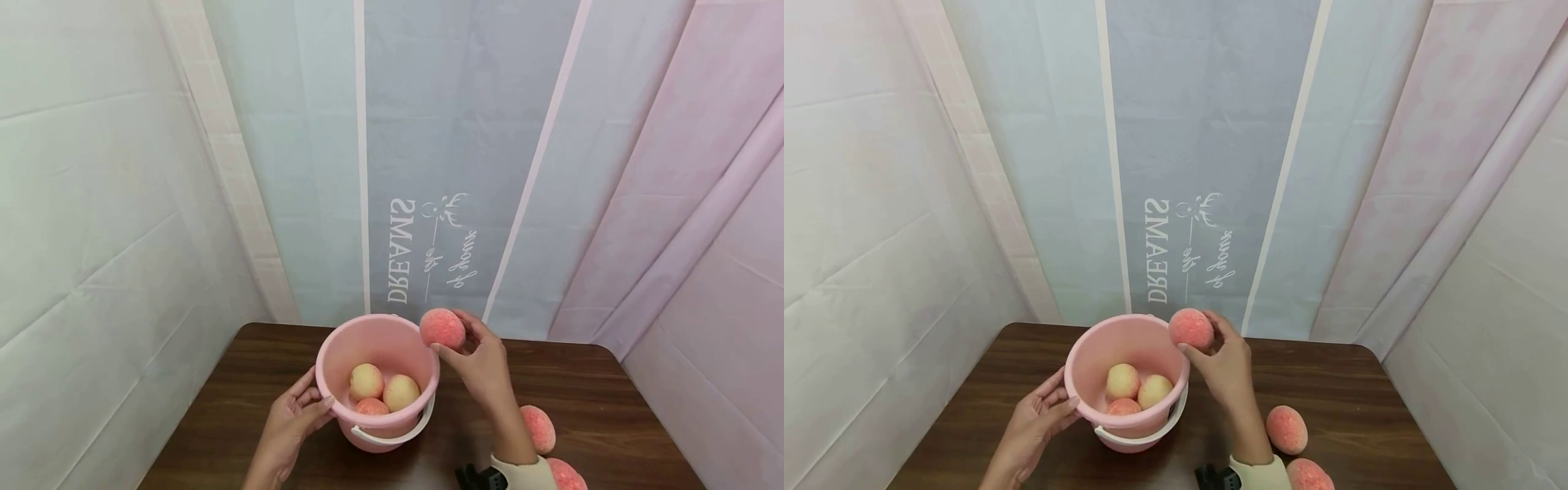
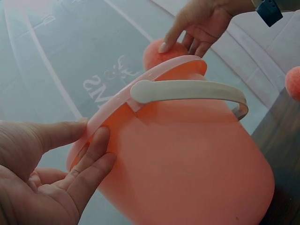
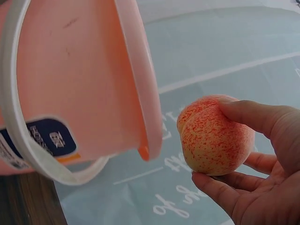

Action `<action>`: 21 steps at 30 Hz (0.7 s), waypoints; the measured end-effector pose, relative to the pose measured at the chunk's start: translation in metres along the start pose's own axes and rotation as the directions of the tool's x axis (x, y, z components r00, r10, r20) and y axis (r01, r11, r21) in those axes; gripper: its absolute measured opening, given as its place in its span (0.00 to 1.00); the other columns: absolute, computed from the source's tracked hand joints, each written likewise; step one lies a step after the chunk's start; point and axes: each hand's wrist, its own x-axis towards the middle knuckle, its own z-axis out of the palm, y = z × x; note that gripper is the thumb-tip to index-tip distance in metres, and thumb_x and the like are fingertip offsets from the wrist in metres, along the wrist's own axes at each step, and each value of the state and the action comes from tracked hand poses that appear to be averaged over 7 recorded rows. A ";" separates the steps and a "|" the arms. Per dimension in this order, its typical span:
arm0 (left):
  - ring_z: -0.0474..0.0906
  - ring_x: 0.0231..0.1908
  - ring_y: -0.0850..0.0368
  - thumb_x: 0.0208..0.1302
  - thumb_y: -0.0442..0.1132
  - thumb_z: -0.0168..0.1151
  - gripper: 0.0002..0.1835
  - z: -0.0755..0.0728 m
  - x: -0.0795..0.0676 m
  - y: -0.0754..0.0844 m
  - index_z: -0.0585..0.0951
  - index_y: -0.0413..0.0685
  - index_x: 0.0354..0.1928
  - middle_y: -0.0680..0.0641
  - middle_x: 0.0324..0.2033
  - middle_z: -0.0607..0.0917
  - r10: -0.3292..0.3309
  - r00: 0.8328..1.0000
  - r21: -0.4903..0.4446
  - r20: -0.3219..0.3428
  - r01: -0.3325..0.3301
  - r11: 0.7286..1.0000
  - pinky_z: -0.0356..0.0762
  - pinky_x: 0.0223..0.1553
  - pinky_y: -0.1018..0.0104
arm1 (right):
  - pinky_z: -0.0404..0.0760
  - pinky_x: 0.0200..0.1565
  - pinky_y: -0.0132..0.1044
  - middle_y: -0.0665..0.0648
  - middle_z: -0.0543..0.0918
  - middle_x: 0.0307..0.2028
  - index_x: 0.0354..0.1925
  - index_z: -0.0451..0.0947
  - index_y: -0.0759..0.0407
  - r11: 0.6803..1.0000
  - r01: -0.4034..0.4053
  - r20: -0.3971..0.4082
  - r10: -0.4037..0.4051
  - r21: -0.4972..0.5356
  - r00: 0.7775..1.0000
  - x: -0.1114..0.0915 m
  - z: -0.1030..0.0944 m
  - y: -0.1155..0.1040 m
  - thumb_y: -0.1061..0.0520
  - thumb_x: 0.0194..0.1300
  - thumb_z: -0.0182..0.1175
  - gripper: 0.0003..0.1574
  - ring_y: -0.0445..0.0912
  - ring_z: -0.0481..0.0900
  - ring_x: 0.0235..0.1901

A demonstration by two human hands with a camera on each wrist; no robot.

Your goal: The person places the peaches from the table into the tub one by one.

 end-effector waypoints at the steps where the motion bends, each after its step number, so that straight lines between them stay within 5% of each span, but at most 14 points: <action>1: 0.84 0.36 0.58 0.62 0.23 0.67 0.40 0.000 0.000 0.000 0.62 0.35 0.75 0.43 0.37 0.81 0.000 1.000 0.000 0.000 0.000 1.000 0.87 0.47 0.57 | 0.84 0.55 0.38 0.60 0.81 0.59 0.65 0.75 0.57 1.000 0.002 0.004 -0.002 0.006 1.000 0.000 0.002 0.000 0.59 0.50 0.81 0.45 0.51 0.80 0.58; 21: 0.83 0.35 0.59 0.61 0.21 0.65 0.40 -0.003 -0.004 -0.008 0.62 0.34 0.75 0.42 0.37 0.80 0.021 1.000 -0.001 0.001 -0.021 1.000 0.88 0.46 0.58 | 0.86 0.52 0.42 0.56 0.83 0.57 0.64 0.77 0.56 0.998 0.036 0.053 -0.034 -0.043 0.998 -0.016 0.040 0.004 0.63 0.49 0.81 0.44 0.52 0.83 0.54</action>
